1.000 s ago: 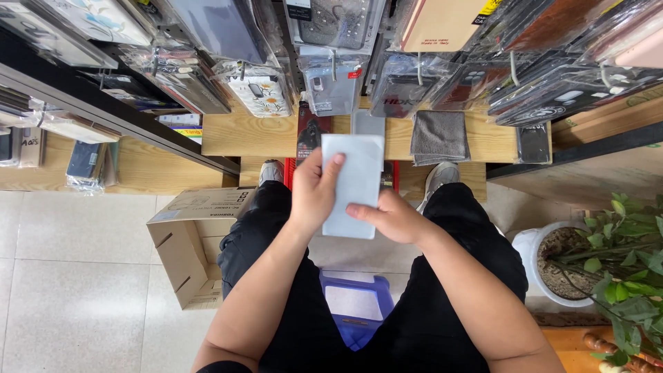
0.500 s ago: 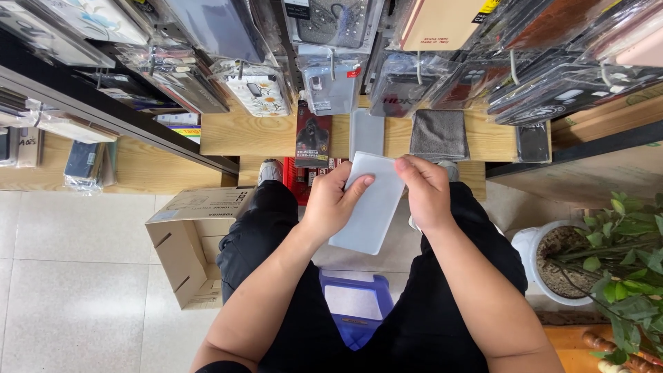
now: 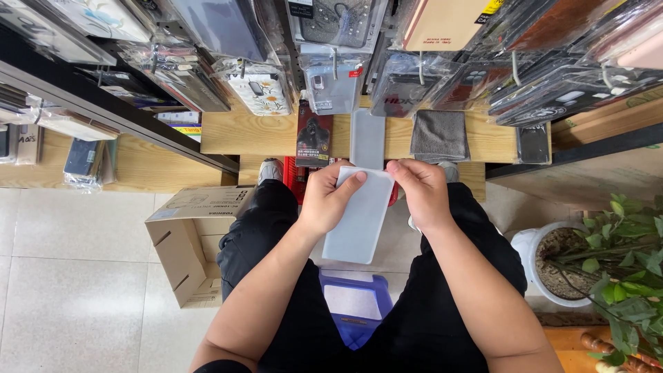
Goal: The person is repeatedly removing a screen protector from a protective paper sleeve, inspecting it, and then sliding it back into the sleeve.
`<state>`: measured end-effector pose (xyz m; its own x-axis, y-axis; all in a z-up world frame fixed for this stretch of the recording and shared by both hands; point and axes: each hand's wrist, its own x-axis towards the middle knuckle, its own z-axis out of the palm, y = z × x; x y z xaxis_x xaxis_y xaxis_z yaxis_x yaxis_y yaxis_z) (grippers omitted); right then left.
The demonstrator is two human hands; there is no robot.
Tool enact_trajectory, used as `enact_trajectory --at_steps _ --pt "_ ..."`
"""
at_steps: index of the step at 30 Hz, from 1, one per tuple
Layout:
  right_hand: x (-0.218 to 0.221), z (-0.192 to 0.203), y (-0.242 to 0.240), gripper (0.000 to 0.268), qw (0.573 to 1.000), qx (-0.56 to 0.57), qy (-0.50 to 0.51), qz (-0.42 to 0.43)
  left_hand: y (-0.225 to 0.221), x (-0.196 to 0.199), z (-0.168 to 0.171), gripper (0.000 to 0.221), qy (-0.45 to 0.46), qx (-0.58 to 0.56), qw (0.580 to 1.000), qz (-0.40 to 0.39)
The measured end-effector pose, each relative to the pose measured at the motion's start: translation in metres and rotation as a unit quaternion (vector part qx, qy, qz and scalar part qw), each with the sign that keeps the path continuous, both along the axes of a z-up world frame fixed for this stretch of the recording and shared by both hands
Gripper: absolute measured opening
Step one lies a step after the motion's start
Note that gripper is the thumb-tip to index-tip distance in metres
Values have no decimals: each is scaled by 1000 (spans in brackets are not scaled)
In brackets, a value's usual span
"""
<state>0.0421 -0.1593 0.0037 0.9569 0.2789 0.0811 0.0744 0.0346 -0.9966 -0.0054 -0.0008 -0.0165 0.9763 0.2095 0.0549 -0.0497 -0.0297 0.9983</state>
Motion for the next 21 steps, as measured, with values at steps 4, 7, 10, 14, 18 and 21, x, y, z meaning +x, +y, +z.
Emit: enact_trajectory --at_steps 4,7,10,14,18,21 --pt "4 -26 -5 25 999 -22 29 34 -2 2 -11 34 19 -13 999 23" --pt "-6 -23 5 28 991 -45 105 76 0 4 -12 40 56 -60 996 44" --pt "-11 -49 7 26 984 -67 128 109 12 7 -14 43 77 -77 990 85" --pt "-16 -51 11 37 950 -100 166 245 38 17 -32 38 84 -114 971 191" --pt "-24 -26 17 39 912 -131 175 346 70 26 -46 44 61 -121 956 258" --pt "-20 -23 18 40 916 -147 159 337 83 31 -59 46 57 -113 956 266"
